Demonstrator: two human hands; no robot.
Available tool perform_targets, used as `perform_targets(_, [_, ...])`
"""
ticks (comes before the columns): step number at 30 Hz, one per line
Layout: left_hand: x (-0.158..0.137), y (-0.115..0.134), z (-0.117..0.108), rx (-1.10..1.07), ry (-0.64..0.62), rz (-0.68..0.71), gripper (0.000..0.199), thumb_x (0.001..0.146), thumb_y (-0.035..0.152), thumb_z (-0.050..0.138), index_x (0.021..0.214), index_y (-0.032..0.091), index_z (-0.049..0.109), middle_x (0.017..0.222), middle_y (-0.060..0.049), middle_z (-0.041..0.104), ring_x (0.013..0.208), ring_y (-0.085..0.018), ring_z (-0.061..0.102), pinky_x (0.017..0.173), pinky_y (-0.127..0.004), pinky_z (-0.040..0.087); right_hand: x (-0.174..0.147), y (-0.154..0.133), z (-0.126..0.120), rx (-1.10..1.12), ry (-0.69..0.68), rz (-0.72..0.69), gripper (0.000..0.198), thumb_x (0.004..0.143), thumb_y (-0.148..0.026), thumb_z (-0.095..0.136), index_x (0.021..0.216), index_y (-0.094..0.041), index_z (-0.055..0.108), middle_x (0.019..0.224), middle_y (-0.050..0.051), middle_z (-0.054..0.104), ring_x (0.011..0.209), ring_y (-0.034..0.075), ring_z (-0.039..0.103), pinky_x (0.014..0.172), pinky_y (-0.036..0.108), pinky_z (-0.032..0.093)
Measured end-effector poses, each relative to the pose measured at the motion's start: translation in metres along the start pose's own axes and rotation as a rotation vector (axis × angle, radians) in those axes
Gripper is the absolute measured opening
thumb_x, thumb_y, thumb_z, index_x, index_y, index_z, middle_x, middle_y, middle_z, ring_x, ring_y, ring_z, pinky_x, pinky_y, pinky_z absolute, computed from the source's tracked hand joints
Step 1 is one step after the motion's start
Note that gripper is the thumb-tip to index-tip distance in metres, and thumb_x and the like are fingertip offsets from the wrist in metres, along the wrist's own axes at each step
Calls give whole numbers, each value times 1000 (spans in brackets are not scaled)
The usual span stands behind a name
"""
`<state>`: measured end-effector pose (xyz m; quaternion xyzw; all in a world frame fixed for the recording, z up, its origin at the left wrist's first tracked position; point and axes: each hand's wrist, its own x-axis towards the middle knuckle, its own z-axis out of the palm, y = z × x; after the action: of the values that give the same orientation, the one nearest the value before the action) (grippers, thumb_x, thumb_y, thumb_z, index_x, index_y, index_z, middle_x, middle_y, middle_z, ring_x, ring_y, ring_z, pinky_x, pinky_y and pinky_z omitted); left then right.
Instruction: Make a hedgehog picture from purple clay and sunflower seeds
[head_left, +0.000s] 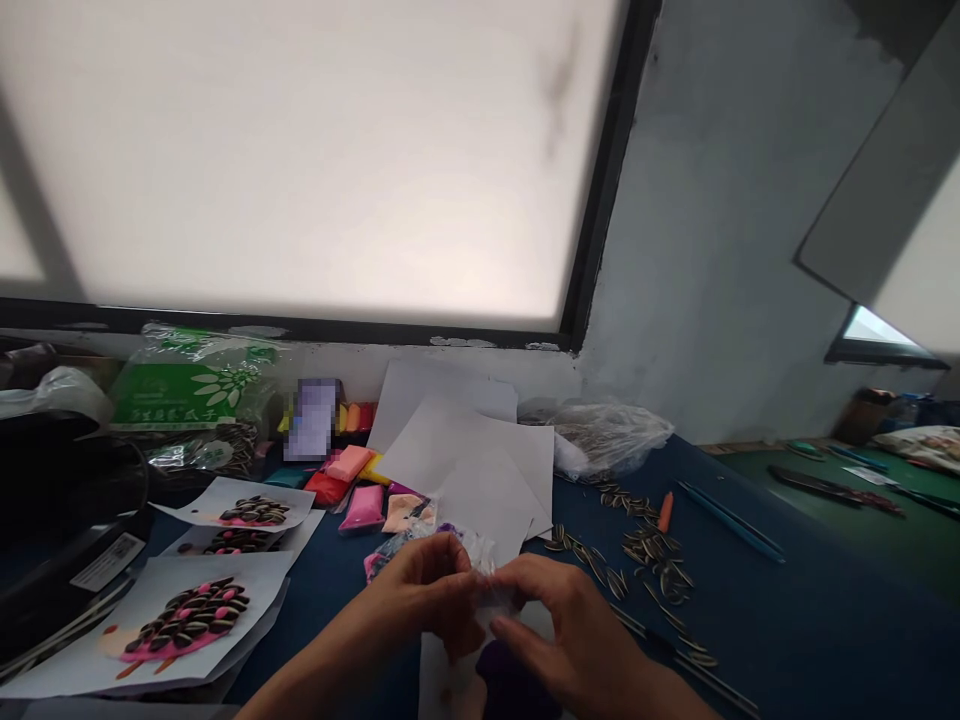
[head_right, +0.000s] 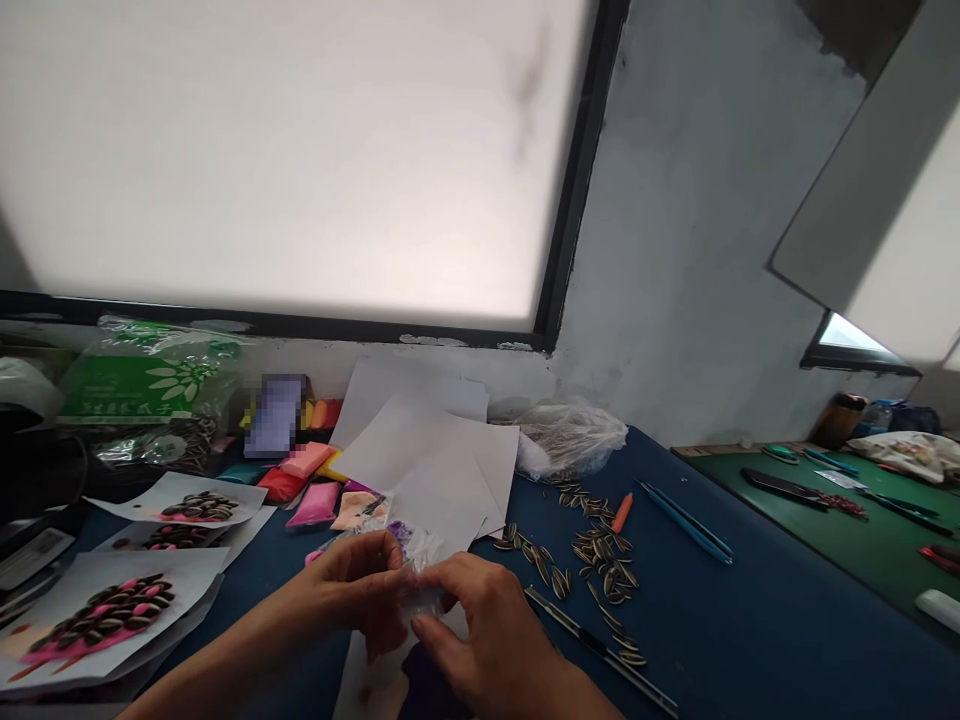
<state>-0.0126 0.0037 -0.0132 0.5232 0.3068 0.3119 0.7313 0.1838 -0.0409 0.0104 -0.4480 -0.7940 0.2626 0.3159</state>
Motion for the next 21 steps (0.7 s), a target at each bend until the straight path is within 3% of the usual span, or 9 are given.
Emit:
perform_targets(4, [3,-3,2,-48,-8,39,45,73,52,80,78,18,51,58,0,66,50,-14,64,46,-21,45,0,-2,0,95,38,-36,17,89,-17,57,92,-18,73,87,5,72,80,18,66,73,28,48])
perform_targets(8, [3,0,4,-33,19,41,48,70,56,81,77,19,51,52,3,63,47,-14,62,46,-23,46,1,-4,-2,52,64,-24,21,92,-19,54,76,-17,69,84,6,70,76,17,65,70,28,47])
perform_targets(14, [-3,9,3,27,30,13,54,64,50,86,97,15,61,74,-2,73,60,-17,70,59,-27,55,1,-4,-4,40,-10,-35,23,94,-21,52,75,-17,65,86,6,66,78,16,62,71,28,46])
perform_targets(18, [0,5,4,46,20,-26,49,60,53,87,79,14,64,58,-1,69,50,-16,65,48,-24,52,0,-4,-1,106,-48,-33,20,94,-21,51,82,-18,67,88,5,67,80,17,63,72,27,47])
perform_targets(21, [0,5,6,14,89,4,49,60,55,86,76,15,62,58,0,68,49,-14,64,48,-23,51,0,-4,0,121,-10,33,20,93,-24,53,81,-18,67,80,3,67,75,16,62,69,28,46])
